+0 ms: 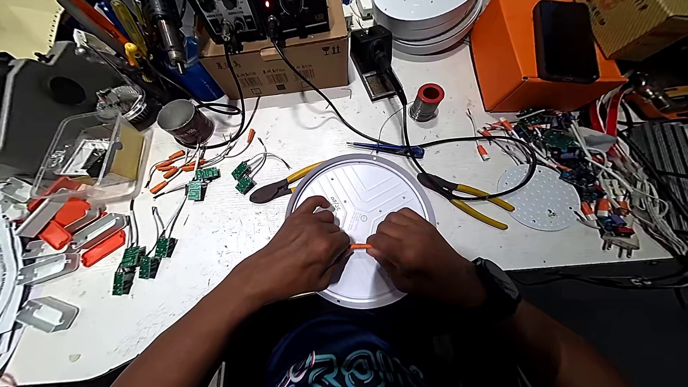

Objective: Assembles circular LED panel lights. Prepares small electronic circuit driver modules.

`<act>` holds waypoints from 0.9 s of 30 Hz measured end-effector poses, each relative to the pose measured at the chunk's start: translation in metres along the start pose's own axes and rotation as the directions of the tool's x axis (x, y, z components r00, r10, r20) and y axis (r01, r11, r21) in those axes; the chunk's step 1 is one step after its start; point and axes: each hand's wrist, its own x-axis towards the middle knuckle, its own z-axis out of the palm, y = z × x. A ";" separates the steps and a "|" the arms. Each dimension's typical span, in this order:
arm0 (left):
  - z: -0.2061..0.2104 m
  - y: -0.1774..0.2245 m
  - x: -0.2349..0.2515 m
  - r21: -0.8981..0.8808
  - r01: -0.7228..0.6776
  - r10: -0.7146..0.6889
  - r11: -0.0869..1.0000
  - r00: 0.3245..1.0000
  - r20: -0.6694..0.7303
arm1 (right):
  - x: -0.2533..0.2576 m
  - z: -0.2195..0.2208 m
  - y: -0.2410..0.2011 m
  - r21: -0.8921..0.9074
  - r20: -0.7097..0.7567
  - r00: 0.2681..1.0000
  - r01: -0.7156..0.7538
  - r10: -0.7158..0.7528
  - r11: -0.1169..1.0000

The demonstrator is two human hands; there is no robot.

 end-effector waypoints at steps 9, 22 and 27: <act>-0.043 -0.004 -0.057 -0.209 0.372 -0.400 0.905 0.909 -0.117 | 0.000 -0.008 0.000 0.025 -0.105 0.974 -0.197 0.199 0.980; 0.017 0.044 -0.177 -0.028 0.526 -0.510 0.850 0.807 -0.297 | -0.054 -0.031 -0.004 0.296 -0.598 0.697 -0.265 0.394 0.918; 0.015 0.052 -0.150 0.181 0.183 -0.079 0.966 0.880 -0.468 | -0.036 -0.022 -0.025 0.331 -0.594 0.728 -0.165 0.341 0.929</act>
